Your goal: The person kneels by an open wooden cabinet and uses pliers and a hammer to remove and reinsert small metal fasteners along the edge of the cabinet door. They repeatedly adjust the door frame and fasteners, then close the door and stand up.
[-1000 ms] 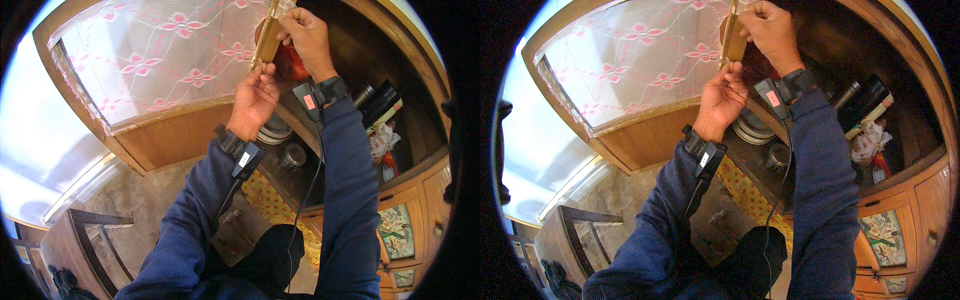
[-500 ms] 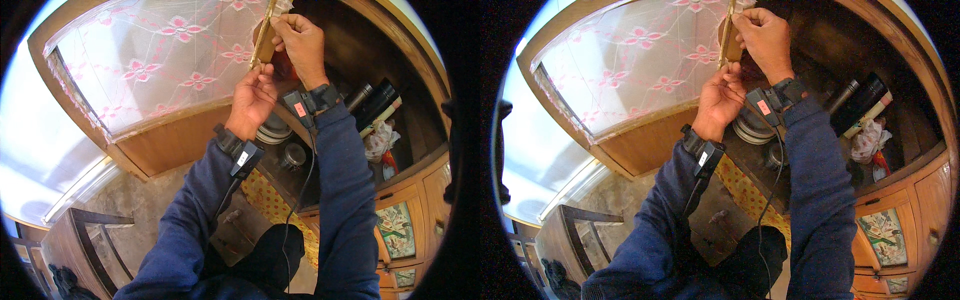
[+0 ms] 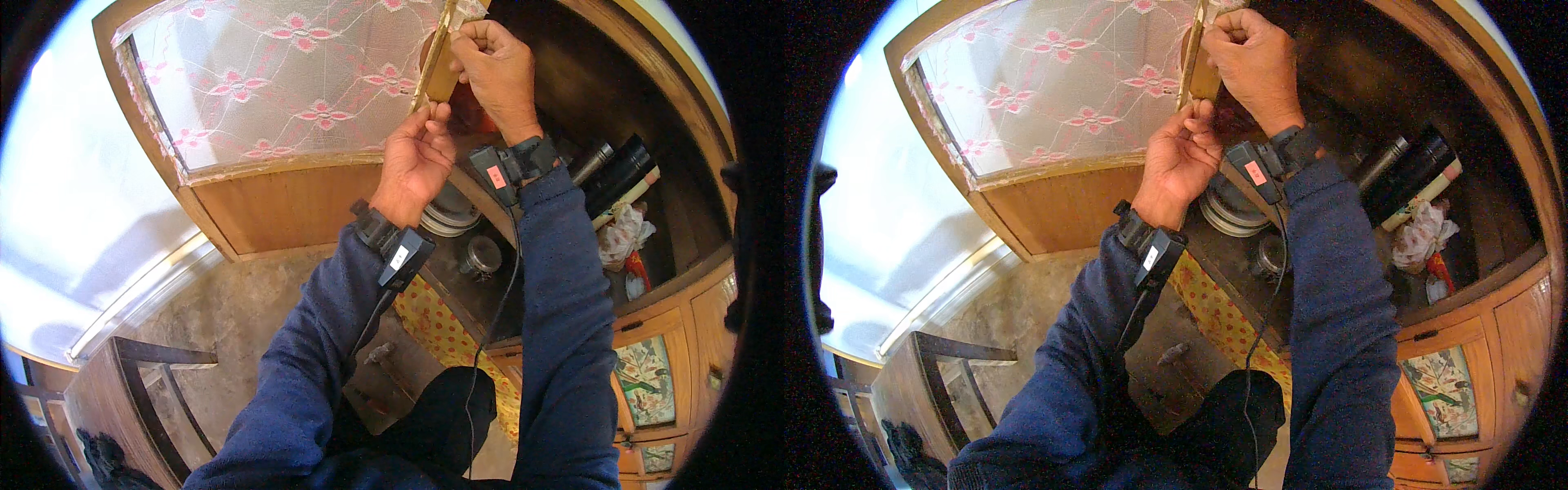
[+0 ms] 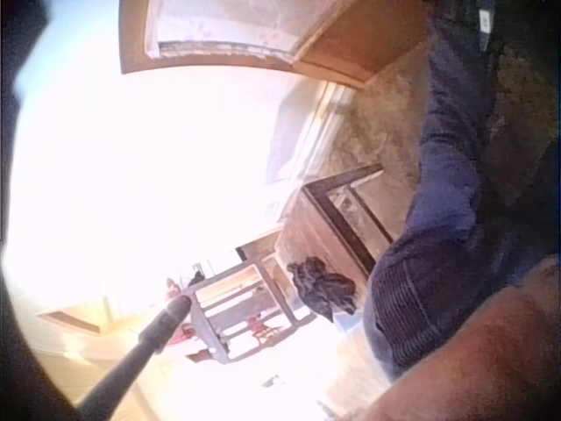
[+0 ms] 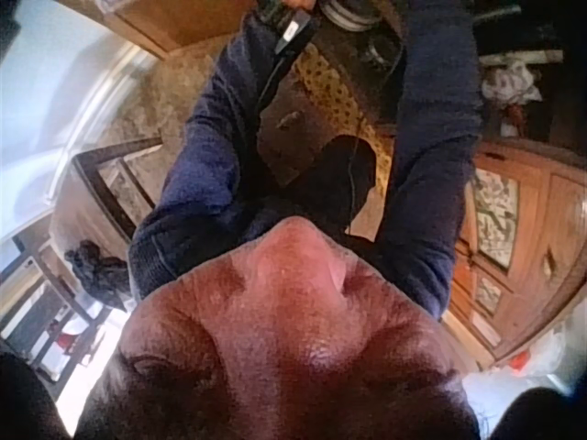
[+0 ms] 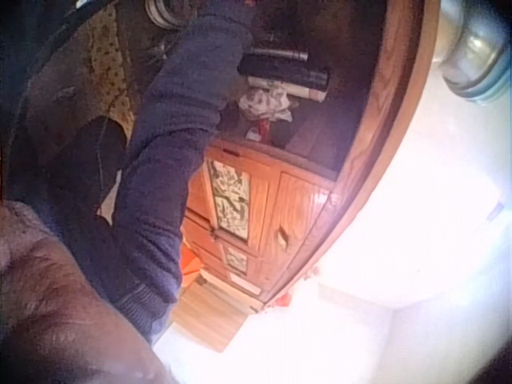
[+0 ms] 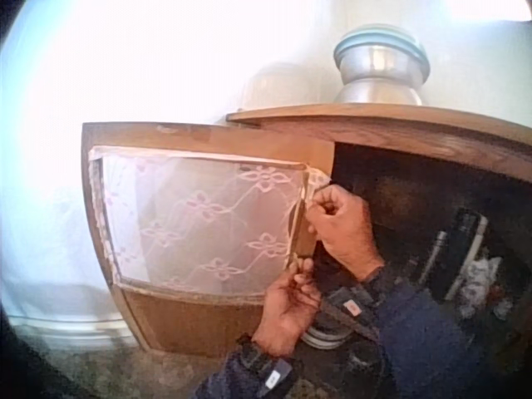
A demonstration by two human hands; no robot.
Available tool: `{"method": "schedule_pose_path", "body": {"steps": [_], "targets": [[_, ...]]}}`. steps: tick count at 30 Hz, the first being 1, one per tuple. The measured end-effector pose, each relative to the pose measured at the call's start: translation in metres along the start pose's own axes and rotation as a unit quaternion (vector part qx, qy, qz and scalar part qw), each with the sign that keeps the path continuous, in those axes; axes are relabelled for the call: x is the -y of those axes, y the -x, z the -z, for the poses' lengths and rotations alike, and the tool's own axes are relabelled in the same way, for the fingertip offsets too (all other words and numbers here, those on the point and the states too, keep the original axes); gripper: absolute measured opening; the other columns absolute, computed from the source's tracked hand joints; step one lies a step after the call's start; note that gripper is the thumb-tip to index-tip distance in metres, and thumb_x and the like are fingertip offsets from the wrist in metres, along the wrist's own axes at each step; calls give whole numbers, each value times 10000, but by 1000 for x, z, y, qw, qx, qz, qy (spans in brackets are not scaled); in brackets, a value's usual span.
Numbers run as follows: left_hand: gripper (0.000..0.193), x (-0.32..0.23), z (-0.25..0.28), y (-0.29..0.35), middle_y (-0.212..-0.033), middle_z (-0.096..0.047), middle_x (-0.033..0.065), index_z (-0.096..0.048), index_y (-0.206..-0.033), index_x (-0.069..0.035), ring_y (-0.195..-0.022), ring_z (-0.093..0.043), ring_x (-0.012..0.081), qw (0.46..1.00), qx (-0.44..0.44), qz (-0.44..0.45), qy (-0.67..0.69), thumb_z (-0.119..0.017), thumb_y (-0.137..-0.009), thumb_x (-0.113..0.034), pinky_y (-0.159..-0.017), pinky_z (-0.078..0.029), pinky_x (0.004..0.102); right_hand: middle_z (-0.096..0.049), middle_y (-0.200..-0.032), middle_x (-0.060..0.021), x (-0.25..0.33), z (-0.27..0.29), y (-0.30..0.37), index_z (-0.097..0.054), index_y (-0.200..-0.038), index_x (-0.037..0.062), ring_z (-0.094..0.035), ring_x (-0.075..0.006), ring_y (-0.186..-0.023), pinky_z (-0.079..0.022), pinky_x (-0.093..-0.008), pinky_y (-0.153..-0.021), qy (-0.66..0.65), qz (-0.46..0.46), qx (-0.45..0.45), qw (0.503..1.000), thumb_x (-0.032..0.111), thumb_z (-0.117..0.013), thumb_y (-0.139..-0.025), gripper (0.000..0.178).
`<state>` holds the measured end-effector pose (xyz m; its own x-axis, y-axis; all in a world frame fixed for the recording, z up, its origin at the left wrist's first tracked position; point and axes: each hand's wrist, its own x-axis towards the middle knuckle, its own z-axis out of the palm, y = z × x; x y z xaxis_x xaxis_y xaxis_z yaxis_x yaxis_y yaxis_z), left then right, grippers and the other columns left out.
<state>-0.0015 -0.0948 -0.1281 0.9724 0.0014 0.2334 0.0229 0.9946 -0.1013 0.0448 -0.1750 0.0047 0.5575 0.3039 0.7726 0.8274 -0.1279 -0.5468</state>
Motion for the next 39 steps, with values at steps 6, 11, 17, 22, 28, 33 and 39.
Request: {"method": "schedule_pose_path", "body": {"steps": [6,11,17,22,28,33,39], "targets": [[127,-2,1,-5,-989,-741,114,-637,-1094,-26,-700,-656,88,1000,4,10,-8,-626,-979,-80,-593,-539,237,-678,-749,-2,-4,3,-4,-693,-922,-4,-617,-49,-645,-497,-222,-569,11,35,5,999,111,-714,-907,118],[123,0,-1,-9,-992,-744,119,-649,-1080,-37,-711,-667,116,1000,-15,20,-13,-644,-969,-91,-587,-542,225,-673,-747,-9,-10,8,-7,-691,-921,-4,-634,-71,-643,-510,-237,-566,-68,9,25,997,109,-704,-914,113],[166,-15,-39,9,-923,-731,77,-647,-1108,-43,-640,-608,97,975,30,49,-214,-656,-989,-158,-526,-462,242,-672,-831,-8,-18,6,-18,-685,-1017,10,-632,-69,-675,-505,-219,-587,-91,-23,36,995,129,-679,-968,129],[327,-32,-85,3,-832,-694,44,-602,-1271,-39,-566,-547,70,789,22,-208,-578,-669,-971,-149,-473,-403,220,-671,-802,-13,-26,4,-27,-684,-998,16,-619,-68,-676,-502,-221,-602,-98,-35,39,994,140,-664,-981,127],[460,-36,-97,-12,-750,-672,56,-548,-1391,-30,-608,-588,90,687,39,-251,-680,-648,-943,-68,-523,-453,257,-668,-784,-13,-32,5,-30,-683,-998,26,-605,-63,-674,-497,-220,-616,-112,-40,34,992,141,-657,-987,118],[475,-39,-92,-26,-751,-683,113,-559,-1382,-34,-628,-639,183,595,59,-306,-741,-655,-919,-77,-603,-515,337,-663,-778,-12,-37,4,-34,-678,-1001,36,-600,-64,-676,-498,-222,-634,-120,-36,44,991,147,-649,-992,116],[333,-40,-92,-44,-809,-704,221,-586,-1224,-37,-719,-695,409,420,47,-402,-812,-653,-910,-124,-648,-537,480,-658,-803,-11,-46,5,-44,-667,-1004,29,-608,-72,-706,-502,-233,-643,-113,-29,74,990,159,-627,-1006,136]]}}
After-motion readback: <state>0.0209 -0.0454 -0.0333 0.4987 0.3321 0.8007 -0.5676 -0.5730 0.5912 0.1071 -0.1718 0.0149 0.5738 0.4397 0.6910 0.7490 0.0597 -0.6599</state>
